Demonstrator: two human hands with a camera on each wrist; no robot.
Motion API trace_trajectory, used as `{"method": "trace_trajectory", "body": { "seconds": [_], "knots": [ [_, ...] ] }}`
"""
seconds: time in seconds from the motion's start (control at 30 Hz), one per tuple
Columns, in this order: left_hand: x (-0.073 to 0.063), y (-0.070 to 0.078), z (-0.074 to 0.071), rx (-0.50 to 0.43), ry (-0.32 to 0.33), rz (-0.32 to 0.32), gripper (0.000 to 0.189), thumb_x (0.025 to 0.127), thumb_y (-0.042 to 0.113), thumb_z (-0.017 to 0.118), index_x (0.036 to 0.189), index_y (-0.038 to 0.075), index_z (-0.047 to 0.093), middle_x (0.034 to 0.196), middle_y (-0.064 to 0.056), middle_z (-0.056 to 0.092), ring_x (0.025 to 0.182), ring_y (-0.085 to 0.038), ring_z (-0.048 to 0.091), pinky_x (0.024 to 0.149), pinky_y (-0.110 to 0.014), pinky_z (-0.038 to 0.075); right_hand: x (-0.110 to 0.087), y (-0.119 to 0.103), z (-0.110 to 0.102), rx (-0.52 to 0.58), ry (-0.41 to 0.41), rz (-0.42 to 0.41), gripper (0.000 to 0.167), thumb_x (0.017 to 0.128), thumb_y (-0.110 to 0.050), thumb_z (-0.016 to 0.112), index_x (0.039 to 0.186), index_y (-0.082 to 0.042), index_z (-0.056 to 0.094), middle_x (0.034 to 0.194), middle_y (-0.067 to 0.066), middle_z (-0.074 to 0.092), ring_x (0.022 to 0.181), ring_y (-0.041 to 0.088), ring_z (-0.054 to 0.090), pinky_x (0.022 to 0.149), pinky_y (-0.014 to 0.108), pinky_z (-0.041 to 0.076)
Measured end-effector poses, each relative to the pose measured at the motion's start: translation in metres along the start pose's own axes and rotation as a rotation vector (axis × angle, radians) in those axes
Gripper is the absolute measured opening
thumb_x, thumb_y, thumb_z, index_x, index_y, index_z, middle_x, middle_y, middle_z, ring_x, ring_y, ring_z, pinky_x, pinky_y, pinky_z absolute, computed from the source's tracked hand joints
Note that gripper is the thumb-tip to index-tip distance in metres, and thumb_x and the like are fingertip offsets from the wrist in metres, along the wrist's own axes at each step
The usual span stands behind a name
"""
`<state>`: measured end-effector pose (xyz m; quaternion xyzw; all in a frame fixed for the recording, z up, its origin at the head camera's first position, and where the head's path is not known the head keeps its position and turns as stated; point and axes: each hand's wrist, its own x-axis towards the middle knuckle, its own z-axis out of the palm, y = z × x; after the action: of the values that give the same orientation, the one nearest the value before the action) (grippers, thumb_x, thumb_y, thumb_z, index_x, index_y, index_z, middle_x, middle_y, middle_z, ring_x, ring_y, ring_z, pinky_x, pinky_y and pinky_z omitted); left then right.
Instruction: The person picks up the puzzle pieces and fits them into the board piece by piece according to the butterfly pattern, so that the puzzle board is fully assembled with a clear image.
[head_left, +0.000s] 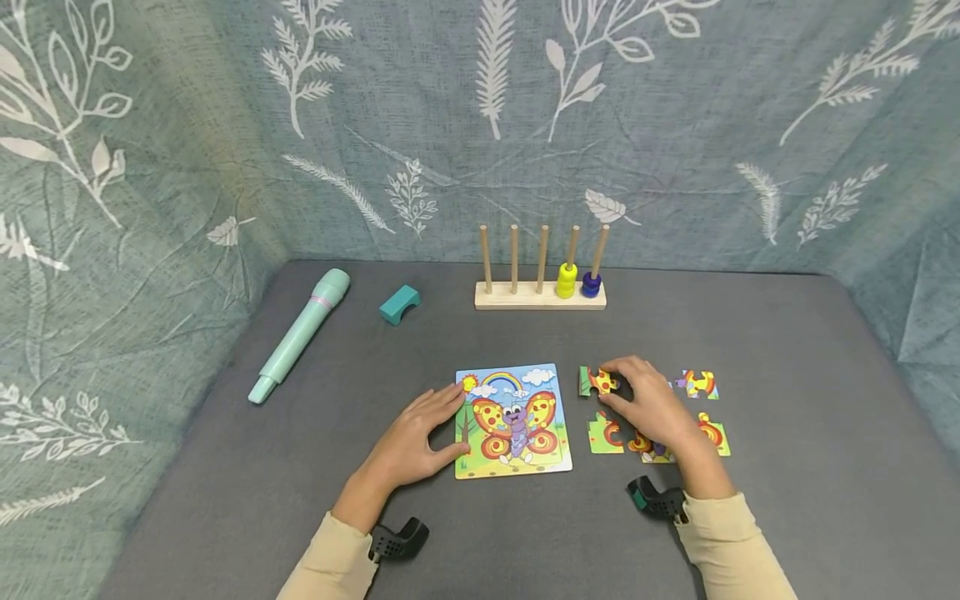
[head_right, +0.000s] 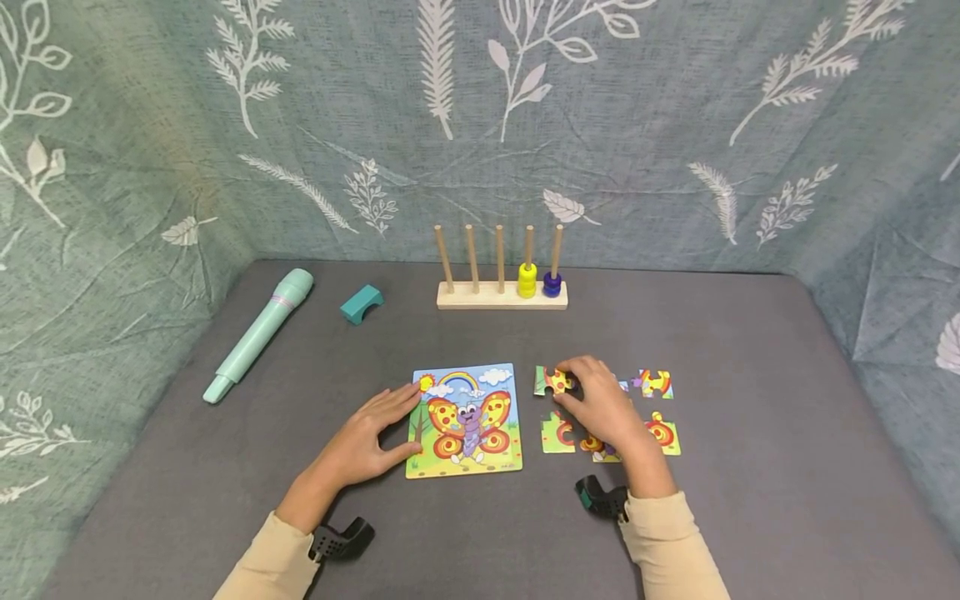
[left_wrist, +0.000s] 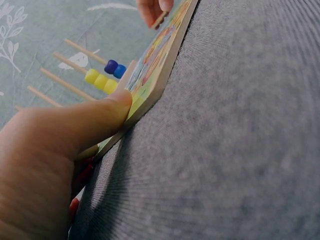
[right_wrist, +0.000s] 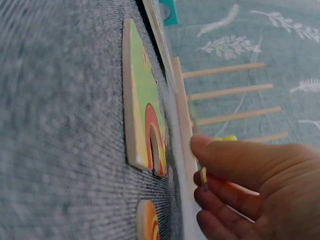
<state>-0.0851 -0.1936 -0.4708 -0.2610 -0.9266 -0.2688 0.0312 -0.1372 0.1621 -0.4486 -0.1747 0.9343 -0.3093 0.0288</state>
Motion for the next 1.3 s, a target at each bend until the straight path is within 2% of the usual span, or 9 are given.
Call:
{"method": "trace_trajectory", "body": {
  "seconds": [0.2,0.73,1.0,1.17,1.3],
  "knots": [
    [0.000,0.000,-0.001,0.000,-0.003,-0.003,0.072,0.081,0.037,0.072,0.140,0.003,0.047,0.145,-0.011,0.046,0.135,-0.026,0.043,0.116,-0.043,0.030,0.000,-0.014,-0.001,0.028,0.001,-0.028,0.041,0.087,-0.018,0.069,0.124,-0.004,0.059,0.124,0.017,0.057,0.117,0.036,0.053,0.096,0.054,0.047],
    [-0.002,-0.001,-0.001,-0.004,-0.010,-0.005,0.073,0.082,0.038,0.071,0.141,0.004,0.045,0.146,-0.009,0.044,0.136,-0.025,0.041,0.117,-0.043,0.029,0.000,-0.067,0.026,0.002,-0.022,-0.257,0.035,0.083,-0.018,0.074,0.113,-0.004,0.064,0.111,0.008,0.063,0.106,0.024,0.059,0.091,0.043,0.052],
    [-0.001,-0.001,-0.001,0.002,0.002,0.014,0.072,0.082,0.037,0.071,0.140,0.003,0.046,0.146,-0.010,0.045,0.135,-0.025,0.042,0.116,-0.043,0.030,0.008,-0.093,0.046,-0.014,-0.054,-0.282,0.035,0.083,-0.018,0.073,0.114,-0.003,0.064,0.110,0.007,0.063,0.103,0.021,0.059,0.089,0.040,0.052],
    [0.000,-0.001,-0.002,-0.006,0.004,0.018,0.071,0.082,0.037,0.071,0.139,0.003,0.047,0.146,-0.009,0.045,0.135,-0.025,0.042,0.116,-0.044,0.030,0.014,-0.105,0.058,-0.034,-0.084,-0.279,0.034,0.083,-0.019,0.073,0.112,-0.004,0.065,0.105,0.005,0.063,0.096,0.018,0.059,0.084,0.036,0.053],
    [0.000,-0.001,-0.001,-0.010,0.001,0.020,0.071,0.082,0.037,0.071,0.140,0.003,0.046,0.146,-0.009,0.045,0.135,-0.025,0.042,0.116,-0.043,0.030,0.018,-0.111,0.065,-0.014,-0.112,-0.266,0.034,0.084,-0.019,0.073,0.113,-0.004,0.065,0.110,0.007,0.064,0.102,0.022,0.059,0.090,0.039,0.052]
  ]
}}
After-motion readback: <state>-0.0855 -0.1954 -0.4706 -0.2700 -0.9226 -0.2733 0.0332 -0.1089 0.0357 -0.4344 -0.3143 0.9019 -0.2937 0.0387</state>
